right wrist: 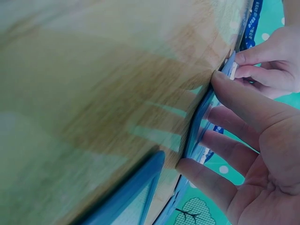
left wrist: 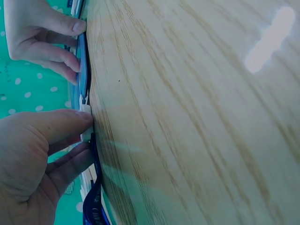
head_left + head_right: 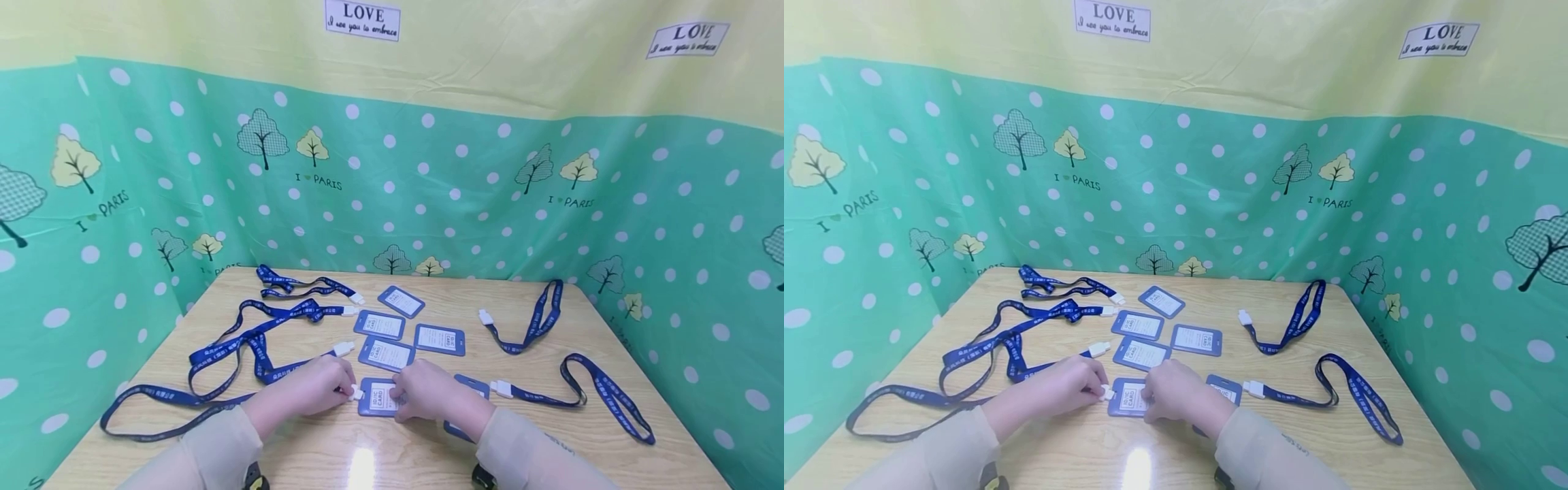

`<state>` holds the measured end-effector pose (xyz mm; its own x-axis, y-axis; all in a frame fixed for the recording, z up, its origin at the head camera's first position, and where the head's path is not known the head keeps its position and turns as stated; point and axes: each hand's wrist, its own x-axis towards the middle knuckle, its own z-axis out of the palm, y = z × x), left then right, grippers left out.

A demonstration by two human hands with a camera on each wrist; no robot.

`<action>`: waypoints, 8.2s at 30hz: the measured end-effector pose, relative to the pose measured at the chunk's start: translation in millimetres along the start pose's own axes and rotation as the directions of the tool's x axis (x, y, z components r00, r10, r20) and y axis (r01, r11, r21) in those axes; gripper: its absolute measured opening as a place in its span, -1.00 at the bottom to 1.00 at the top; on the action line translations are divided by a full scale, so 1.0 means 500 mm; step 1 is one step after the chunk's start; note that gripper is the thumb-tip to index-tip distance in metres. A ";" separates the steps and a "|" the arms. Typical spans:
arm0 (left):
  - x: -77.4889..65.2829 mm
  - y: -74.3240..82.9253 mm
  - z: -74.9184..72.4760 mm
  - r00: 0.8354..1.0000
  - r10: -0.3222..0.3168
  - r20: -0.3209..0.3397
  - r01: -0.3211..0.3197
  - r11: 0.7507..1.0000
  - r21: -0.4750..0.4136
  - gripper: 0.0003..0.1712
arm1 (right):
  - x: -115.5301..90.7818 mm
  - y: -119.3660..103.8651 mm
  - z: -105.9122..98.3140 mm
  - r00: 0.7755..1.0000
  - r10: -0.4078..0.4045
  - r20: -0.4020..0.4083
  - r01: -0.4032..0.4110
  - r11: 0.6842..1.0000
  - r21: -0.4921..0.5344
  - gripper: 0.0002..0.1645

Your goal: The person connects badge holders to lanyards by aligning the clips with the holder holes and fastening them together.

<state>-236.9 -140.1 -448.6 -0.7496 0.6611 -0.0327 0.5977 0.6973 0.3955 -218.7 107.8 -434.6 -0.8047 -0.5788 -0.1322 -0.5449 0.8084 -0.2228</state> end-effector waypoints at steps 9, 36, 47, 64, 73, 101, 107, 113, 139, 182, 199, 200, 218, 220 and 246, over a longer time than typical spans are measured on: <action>0.000 -0.002 -0.001 1.000 0.003 0.003 -0.003 1.000 -0.008 -0.84 | 0.002 -0.001 -0.001 1.000 0.003 -0.005 -0.003 1.000 -0.004 -0.53; 0.001 0.001 -0.002 1.000 0.014 0.009 -0.014 1.000 0.022 -0.86 | 0.002 -0.003 -0.003 0.999 0.040 0.003 -0.040 0.999 0.031 -0.53; 0.002 0.003 -0.001 1.000 0.007 0.002 -0.007 1.000 0.031 -0.87 | 0.003 -0.002 -0.002 0.999 0.046 0.006 -0.046 0.999 0.026 -0.53; 0.004 0.004 0.000 1.000 0.005 0.002 -0.005 1.000 0.028 -0.87 | 0.003 0.000 -0.001 0.999 0.047 0.000 -0.047 0.999 0.025 -0.53; 0.007 0.002 0.004 1.000 0.002 -0.001 -0.002 0.999 0.034 -0.89 | 0.004 -0.001 0.001 0.999 0.035 -0.006 -0.035 0.999 0.016 -0.53; 0.006 0.005 0.012 0.999 -0.025 -0.021 0.025 1.000 0.013 -0.89 | 0.003 -0.005 0.002 0.999 0.053 -0.010 -0.053 0.998 0.028 -0.52; 0.007 0.011 0.012 0.999 -0.049 -0.022 0.049 0.999 0.008 -0.88 | 0.004 -0.003 0.002 0.999 0.045 -0.009 -0.045 0.999 0.027 -0.52; 0.007 0.019 0.008 0.998 -0.065 -0.015 0.065 0.998 0.010 -0.88 | 0.005 -0.002 0.002 0.999 0.034 -0.014 -0.034 0.999 0.021 -0.52; 0.012 0.026 0.013 0.997 -0.037 -0.069 0.038 0.999 0.010 -0.91 | 0.002 -0.002 -0.005 0.999 0.048 -0.024 -0.048 0.998 0.033 -0.54; -0.002 0.034 0.012 0.998 -0.030 -0.048 0.031 0.999 0.025 -0.92 | -0.013 0.018 0.003 0.999 -0.037 -0.022 0.038 0.997 0.073 -0.52; 0.007 0.049 -0.019 0.989 -0.050 -0.139 0.059 0.996 0.062 -0.81 | -0.030 0.063 -0.042 0.996 -0.081 -0.024 0.084 0.968 0.237 -0.49; 0.008 0.050 -0.025 0.988 -0.051 -0.147 0.060 0.996 0.062 -0.79 | -0.033 0.064 -0.050 0.996 -0.078 -0.044 0.087 0.966 0.243 -0.49; 0.030 0.072 -0.088 0.911 0.014 -0.412 0.034 0.994 0.108 -0.80 | -0.048 0.092 -0.149 0.901 -0.022 -0.434 0.234 0.866 0.442 -0.59; 0.032 0.074 -0.093 0.901 -0.003 -0.433 0.046 0.995 0.088 -0.79 | -0.045 0.092 -0.154 0.884 -0.008 -0.468 0.263 0.836 0.482 -0.61; 0.049 0.055 -0.118 0.833 -0.199 -0.517 0.195 0.979 -0.062 -0.52 | 0.040 0.079 -0.145 0.905 0.216 -0.367 0.220 0.502 0.836 -0.42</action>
<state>-255.7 -120.8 -384.4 -0.8901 0.2683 0.3685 0.4208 0.7944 0.4380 -273.3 135.9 -375.9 -0.9322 -0.3098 0.1871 -0.2533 0.1894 -0.9487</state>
